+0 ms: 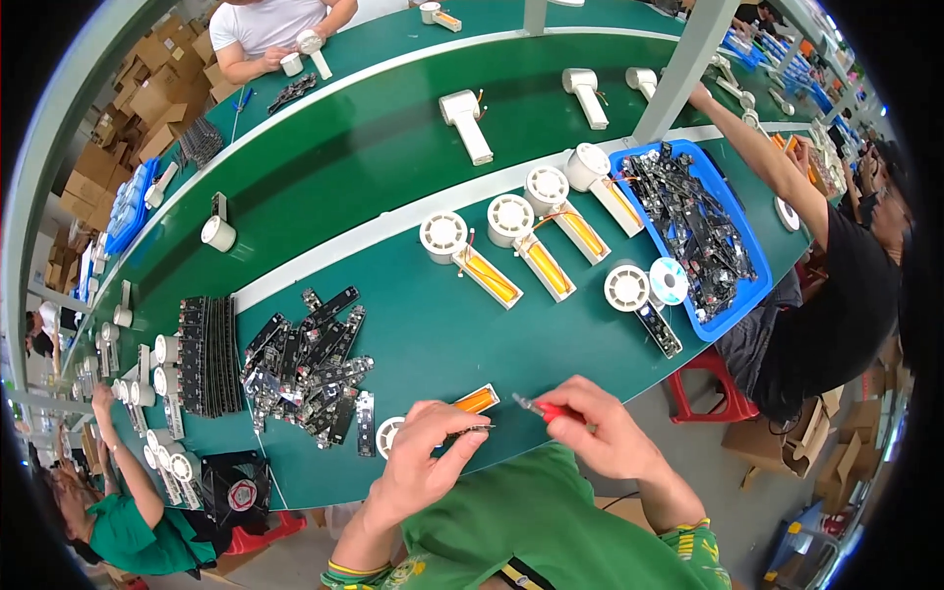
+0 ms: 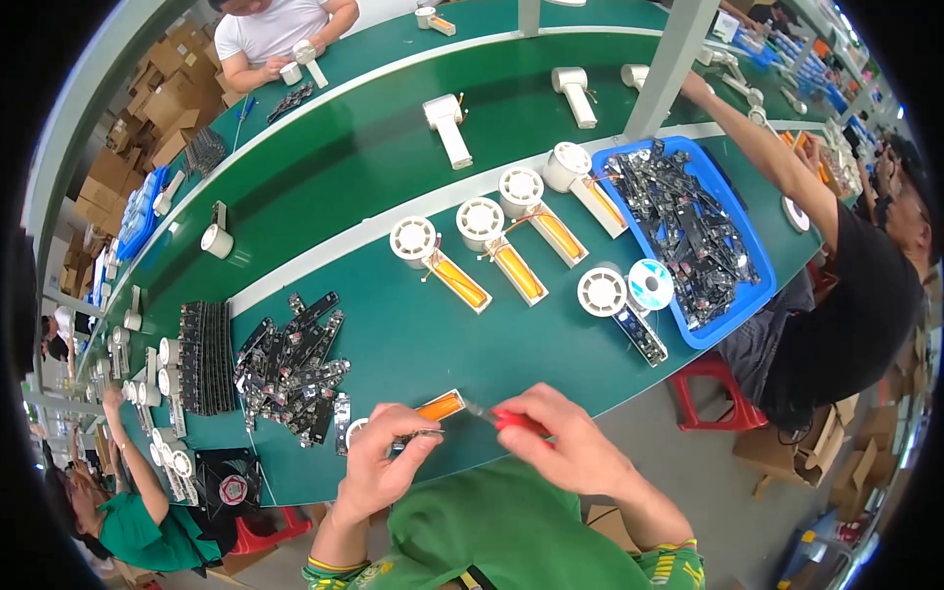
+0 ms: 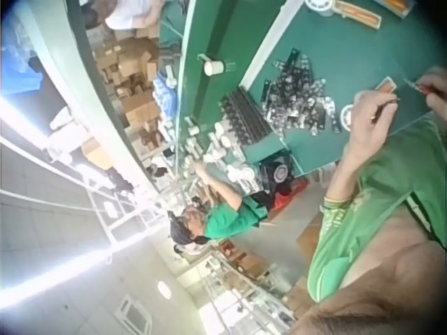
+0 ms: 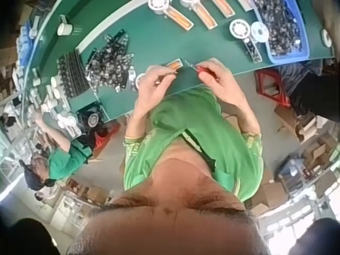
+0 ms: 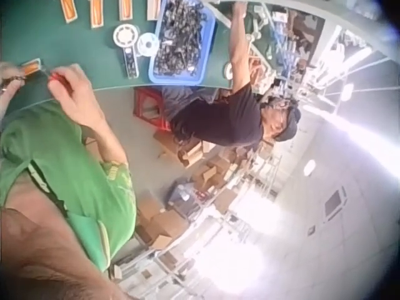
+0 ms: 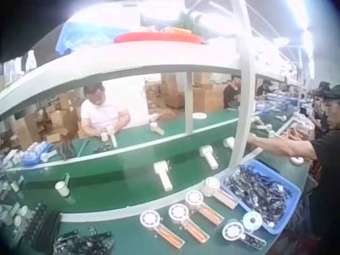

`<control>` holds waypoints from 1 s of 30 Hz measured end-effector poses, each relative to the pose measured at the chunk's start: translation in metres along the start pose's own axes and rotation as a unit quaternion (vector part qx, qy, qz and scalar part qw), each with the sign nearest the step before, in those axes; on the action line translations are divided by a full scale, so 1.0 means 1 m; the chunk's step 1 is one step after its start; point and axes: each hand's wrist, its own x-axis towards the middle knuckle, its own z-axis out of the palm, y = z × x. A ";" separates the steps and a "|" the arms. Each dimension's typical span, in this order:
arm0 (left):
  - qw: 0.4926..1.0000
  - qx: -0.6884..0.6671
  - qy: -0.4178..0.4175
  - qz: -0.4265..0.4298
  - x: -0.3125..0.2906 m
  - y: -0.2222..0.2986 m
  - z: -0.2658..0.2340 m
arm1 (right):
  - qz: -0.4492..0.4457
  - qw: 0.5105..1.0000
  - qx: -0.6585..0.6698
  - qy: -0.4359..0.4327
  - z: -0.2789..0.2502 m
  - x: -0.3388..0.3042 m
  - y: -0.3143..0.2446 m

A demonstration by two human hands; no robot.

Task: The person assembles handheld fans by integrating internal components such as PCBs, motors, wires, and batteries into the fan housing on a production line. The wires are trimmed with nippers during assembly.

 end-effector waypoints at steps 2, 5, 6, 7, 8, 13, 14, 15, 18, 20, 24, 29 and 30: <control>0.997 0.061 -0.003 0.053 0.004 0.002 0.002 | -0.034 0.999 -0.008 -0.020 -0.001 0.001 -0.006; 0.986 0.125 0.019 0.111 0.002 -0.004 0.008 | -0.068 0.997 -0.014 -0.045 -0.004 0.001 -0.010; 0.986 0.124 0.019 0.110 0.001 -0.007 0.010 | -0.043 0.998 -0.032 -0.038 -0.005 0.000 -0.014; 0.978 0.161 0.038 0.130 0.000 -0.008 0.014 | -0.018 0.998 -0.050 -0.031 -0.005 0.000 -0.016; 0.967 0.198 0.057 0.150 -0.001 -0.009 0.017 | -0.016 0.998 -0.050 -0.031 -0.005 -0.002 -0.016; 0.978 0.195 -0.018 0.074 0.003 0.011 0.018 | 0.015 0.999 -0.027 -0.009 0.000 -0.013 -0.007; 0.979 0.195 -0.037 0.057 0.004 0.013 0.016 | 0.016 0.999 -0.027 -0.008 0.001 -0.015 -0.006; 0.979 0.194 -0.039 0.057 0.005 0.012 0.015 | 0.035 0.999 -0.022 -0.002 0.002 -0.017 -0.007; 0.987 0.144 -0.067 0.024 0.004 0.011 0.012 | 0.054 0.998 -0.012 0.000 0.007 -0.022 -0.002; 0.994 0.015 -0.089 -0.066 0.001 0.011 0.012 | 0.055 0.998 -0.007 -0.003 0.010 -0.025 0.000; 0.993 -0.015 -0.020 -0.115 0.000 0.015 0.019 | 0.068 0.998 -0.005 -0.001 0.016 -0.029 0.002; 0.993 0.108 0.025 -0.029 -0.003 0.005 0.026 | 0.071 0.997 -0.013 0.030 0.023 -0.029 0.001; 0.994 0.107 0.024 -0.028 -0.002 0.004 0.027 | 0.061 0.997 -0.026 0.036 0.024 -0.029 0.000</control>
